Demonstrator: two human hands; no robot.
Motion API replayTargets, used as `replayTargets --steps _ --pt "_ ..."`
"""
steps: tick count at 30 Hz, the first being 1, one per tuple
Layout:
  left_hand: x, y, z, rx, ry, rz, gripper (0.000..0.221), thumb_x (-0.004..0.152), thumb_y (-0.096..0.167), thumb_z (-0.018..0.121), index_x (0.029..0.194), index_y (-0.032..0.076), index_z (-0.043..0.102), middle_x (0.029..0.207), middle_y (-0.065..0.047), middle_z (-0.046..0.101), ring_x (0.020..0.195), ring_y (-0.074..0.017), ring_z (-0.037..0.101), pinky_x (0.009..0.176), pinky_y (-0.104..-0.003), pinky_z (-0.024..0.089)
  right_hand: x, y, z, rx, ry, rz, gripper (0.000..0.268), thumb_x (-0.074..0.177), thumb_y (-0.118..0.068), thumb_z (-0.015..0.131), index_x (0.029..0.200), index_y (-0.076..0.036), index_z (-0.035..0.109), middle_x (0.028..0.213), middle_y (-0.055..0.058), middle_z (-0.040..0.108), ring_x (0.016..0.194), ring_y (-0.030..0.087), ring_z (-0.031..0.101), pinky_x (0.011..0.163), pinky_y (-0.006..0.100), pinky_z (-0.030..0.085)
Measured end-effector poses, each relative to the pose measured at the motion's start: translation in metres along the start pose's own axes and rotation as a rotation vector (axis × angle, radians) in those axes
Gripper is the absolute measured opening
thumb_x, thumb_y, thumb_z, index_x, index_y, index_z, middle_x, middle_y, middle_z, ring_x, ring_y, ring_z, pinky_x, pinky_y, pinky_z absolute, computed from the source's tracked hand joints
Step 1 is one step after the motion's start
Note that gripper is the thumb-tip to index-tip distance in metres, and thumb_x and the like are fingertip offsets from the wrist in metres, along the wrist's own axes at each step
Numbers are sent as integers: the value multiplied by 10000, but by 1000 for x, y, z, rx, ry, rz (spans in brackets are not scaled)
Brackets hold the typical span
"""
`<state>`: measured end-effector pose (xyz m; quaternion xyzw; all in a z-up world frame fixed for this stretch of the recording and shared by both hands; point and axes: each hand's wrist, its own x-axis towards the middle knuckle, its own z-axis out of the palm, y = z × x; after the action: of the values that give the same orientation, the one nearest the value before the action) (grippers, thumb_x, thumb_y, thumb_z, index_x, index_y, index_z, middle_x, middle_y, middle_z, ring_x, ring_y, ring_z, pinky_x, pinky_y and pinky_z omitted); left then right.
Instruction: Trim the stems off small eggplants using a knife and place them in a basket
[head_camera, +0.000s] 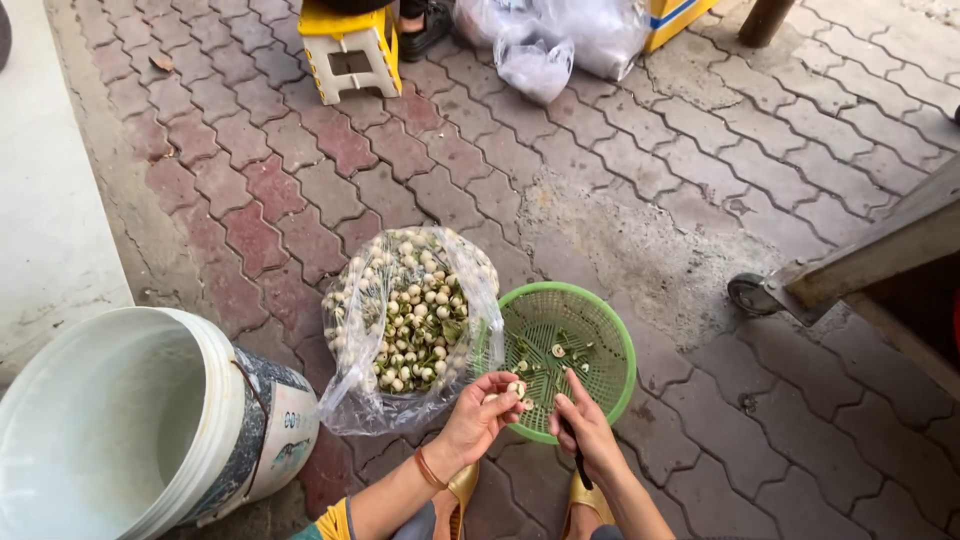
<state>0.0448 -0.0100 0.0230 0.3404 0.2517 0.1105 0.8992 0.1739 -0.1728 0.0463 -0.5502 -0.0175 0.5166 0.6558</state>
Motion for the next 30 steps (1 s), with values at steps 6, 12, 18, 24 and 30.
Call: replayTargets --steps 6,12,18,24,30 --pt "6 -22 -6 -75 18 18 310 811 -23 837 1064 79 689 946 -62 726 822 -161 664 708 -279 555 -25 -6 14 130 -425 -3 664 1031 -194 552 1648 -224 307 627 34 623 388 54 383 333 197 346" --pt "13 -24 5 -146 16 13 287 787 -59 844 1002 93 730 903 -70 748 809 -175 697 741 -292 580 -12 12 0 265 -432 0 693 1021 -223 555 1652 -225 269 618 90 524 364 69 284 313 209 256" --pt "23 -26 23 -154 102 64 323 823 -108 790 1127 -17 729 1058 -188 771 744 -229 761 591 -280 646 13 24 -23 301 -280 -192 574 1046 -271 501 1594 -155 373 511 86 449 292 70 329 225 208 310" --pt "18 -7 20 -182 38 48 258 972 40 705 1227 82 699 1210 -187 742 786 -147 748 568 -177 560 2 6 -5 143 -274 -313 663 1098 -276 487 1666 -113 188 636 83 517 370 49 400 301 188 366" --pt "20 -38 -20 -220 -20 -1 334 1004 90 690 1316 -10 621 1121 -194 746 662 -99 648 515 -162 465 28 31 -13 43 -545 -405 595 1058 -54 476 1625 -68 299 613 174 600 323 113 471 272 214 393"
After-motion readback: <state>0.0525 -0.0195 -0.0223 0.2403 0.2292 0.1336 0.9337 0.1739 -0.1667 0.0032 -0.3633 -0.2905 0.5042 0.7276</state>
